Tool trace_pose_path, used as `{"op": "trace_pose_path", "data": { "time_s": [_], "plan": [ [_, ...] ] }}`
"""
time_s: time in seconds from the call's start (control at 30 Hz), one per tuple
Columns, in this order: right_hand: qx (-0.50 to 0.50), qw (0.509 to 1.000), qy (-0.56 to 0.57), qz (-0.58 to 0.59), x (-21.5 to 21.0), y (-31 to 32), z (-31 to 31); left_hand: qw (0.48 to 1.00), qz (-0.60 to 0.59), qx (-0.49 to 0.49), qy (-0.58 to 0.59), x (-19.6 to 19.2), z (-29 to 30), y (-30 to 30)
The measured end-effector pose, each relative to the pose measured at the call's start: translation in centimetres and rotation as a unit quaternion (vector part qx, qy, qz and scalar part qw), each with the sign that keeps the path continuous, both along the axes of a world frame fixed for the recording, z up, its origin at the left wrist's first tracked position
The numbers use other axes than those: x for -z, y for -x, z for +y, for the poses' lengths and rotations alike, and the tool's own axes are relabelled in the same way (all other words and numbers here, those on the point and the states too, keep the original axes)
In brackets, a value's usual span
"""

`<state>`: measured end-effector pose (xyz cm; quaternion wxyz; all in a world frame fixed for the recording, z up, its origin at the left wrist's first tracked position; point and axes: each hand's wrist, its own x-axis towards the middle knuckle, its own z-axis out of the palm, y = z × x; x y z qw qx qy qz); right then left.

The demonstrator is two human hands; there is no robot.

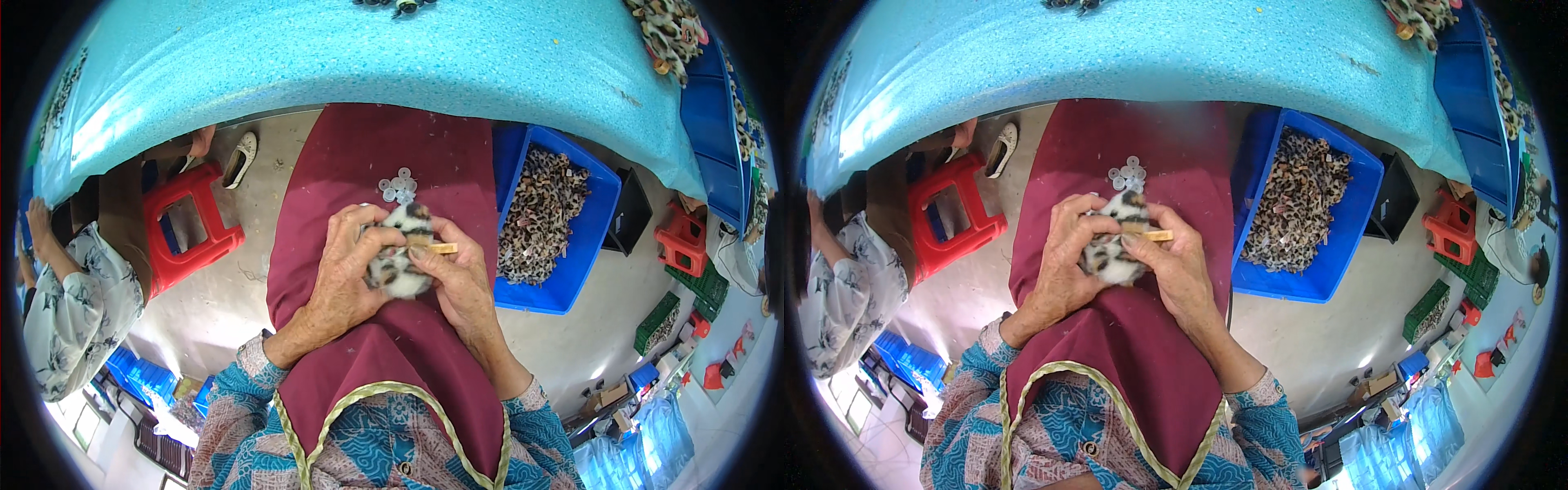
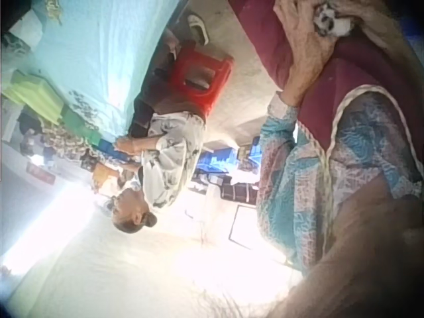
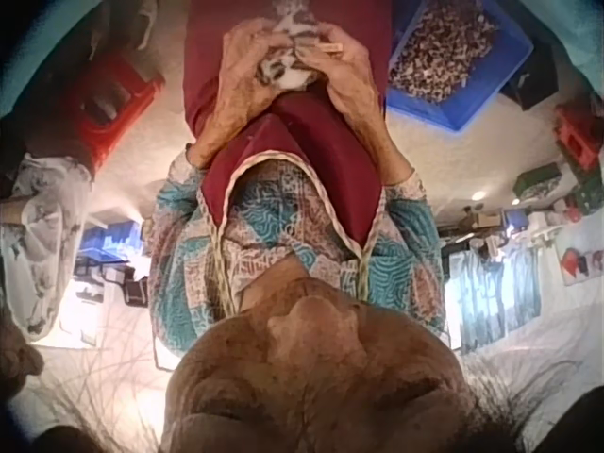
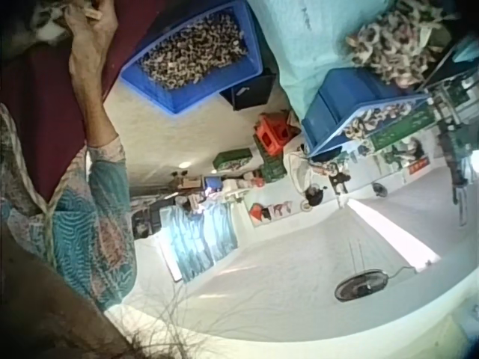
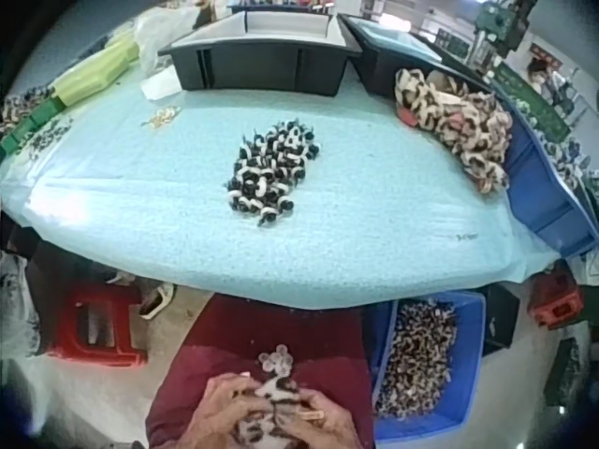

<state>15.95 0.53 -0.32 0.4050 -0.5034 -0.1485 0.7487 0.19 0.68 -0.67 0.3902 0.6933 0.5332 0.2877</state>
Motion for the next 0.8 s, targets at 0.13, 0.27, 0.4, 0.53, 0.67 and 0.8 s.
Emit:
{"op": "trace_pose_path", "data": {
  "time_s": [0.13, 0.27, 0.4, 0.53, 0.67, 0.8],
  "plan": [
    [-0.104, 0.994, 0.002, -0.027, -0.6, -2.5, 0.8, 0.975, -0.155, -0.022, 0.156, 1.1, -0.4, 0.8],
    [-0.135, 0.95, -0.187, -0.212, 0.1, -3.6, 1.7, 0.814, -0.375, -0.127, 0.425, 0.6, 0.0, 1.2],
    [-0.172, 0.936, -0.242, -0.189, 1.3, -1.5, 2.1, 0.695, -0.461, -0.179, 0.522, 0.2, 0.9, 0.9],
    [-0.219, 0.944, -0.169, -0.18, 0.8, -0.9, 2.2, 0.567, -0.554, -0.177, 0.584, 0.7, 0.8, 1.2],
    [-0.207, 0.954, -0.145, -0.163, 0.5, -0.6, 1.5, 0.508, -0.601, -0.165, 0.594, 1.2, -0.7, 1.6],
    [-0.184, 0.961, -0.127, -0.165, -0.3, -0.6, 0.8, 0.516, -0.596, -0.183, 0.588, 0.9, -1.8, 2.0]
  ]
}}
